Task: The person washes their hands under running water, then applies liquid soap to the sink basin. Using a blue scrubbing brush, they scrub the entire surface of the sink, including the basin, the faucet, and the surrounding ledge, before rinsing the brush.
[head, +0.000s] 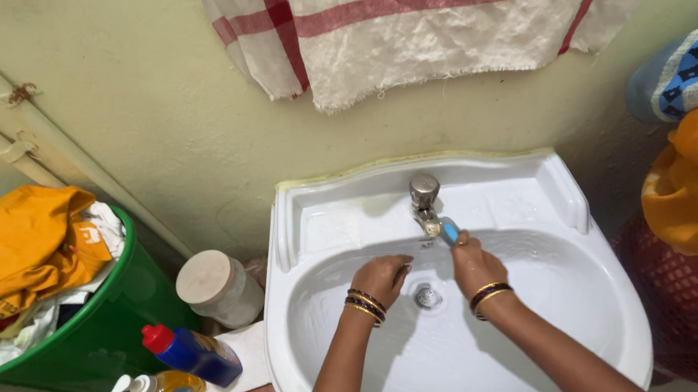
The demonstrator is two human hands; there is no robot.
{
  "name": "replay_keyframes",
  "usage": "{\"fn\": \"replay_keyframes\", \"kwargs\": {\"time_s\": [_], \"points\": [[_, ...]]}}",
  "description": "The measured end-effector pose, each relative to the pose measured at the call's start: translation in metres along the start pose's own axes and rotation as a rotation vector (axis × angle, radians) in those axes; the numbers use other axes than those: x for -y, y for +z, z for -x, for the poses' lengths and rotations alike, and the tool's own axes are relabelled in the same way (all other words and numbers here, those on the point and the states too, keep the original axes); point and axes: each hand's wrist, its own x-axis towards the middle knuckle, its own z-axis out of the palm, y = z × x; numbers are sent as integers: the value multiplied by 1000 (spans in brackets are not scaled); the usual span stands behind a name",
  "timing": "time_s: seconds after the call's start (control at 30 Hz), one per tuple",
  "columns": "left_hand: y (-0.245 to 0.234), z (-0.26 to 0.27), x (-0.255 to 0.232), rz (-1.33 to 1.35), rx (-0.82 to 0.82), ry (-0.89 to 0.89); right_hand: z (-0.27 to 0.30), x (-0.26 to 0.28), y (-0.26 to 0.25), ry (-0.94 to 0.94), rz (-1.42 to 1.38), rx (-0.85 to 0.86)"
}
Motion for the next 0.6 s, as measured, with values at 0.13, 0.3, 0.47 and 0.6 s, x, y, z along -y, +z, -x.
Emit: {"fn": "replay_keyframes", "kwargs": {"time_s": [0.13, 0.3, 0.47, 0.6], "points": [[-1, 2, 0, -2, 2, 13, 15, 30, 18, 47, -55, 27], [-8, 3, -1, 7, 2, -5, 21, 32, 24, -51, 41, 97], [-11, 3, 0, -16, 6, -45, 25, 32, 23, -79, 117, 107], [-10, 2, 2, 9, -14, -10, 25, 31, 15, -80, 140, 138]]}}
